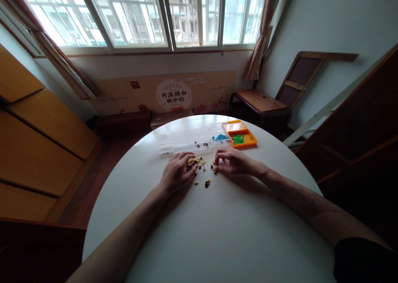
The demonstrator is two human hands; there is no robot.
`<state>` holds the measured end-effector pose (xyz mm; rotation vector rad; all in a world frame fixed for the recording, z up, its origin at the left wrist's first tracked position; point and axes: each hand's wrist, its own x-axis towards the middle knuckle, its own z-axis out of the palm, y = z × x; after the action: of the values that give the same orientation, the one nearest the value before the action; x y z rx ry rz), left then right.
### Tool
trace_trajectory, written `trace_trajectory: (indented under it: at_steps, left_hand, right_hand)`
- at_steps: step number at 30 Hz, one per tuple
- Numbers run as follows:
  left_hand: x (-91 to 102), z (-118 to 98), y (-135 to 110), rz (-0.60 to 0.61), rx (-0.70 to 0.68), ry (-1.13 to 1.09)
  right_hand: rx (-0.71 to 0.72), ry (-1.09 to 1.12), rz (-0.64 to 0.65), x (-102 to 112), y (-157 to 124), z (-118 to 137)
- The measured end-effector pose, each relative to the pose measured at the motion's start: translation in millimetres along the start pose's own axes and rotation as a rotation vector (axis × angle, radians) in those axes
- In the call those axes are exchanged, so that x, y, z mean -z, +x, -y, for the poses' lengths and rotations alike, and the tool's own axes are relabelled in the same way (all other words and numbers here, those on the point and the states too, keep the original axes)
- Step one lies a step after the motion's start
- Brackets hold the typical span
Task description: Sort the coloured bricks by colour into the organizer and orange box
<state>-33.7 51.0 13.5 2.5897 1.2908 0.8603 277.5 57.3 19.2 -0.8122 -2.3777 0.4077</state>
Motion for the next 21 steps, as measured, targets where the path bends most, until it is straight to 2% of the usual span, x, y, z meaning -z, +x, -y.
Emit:
trace_trajectory:
  at_steps: [8,12,16,21]
  left_hand:
    - [0.3,1,0,0.025,-0.006,0.001]
    - [-0.5,1,0,0.026,-0.004,0.004]
    - [-0.8,2,0,0.036,-0.007,0.006]
    - [-0.8,3,1,0.043,-0.015,0.008]
  right_hand:
    - [-0.058,0.102,-0.012,-4,-3,-6]
    - [-0.081,0.260,-0.053,-10,-3,-13]
    - [-0.088,0.325,-0.160,-14,6,-23]
    - [-0.074,0.197,-0.323,-14,35,-37]
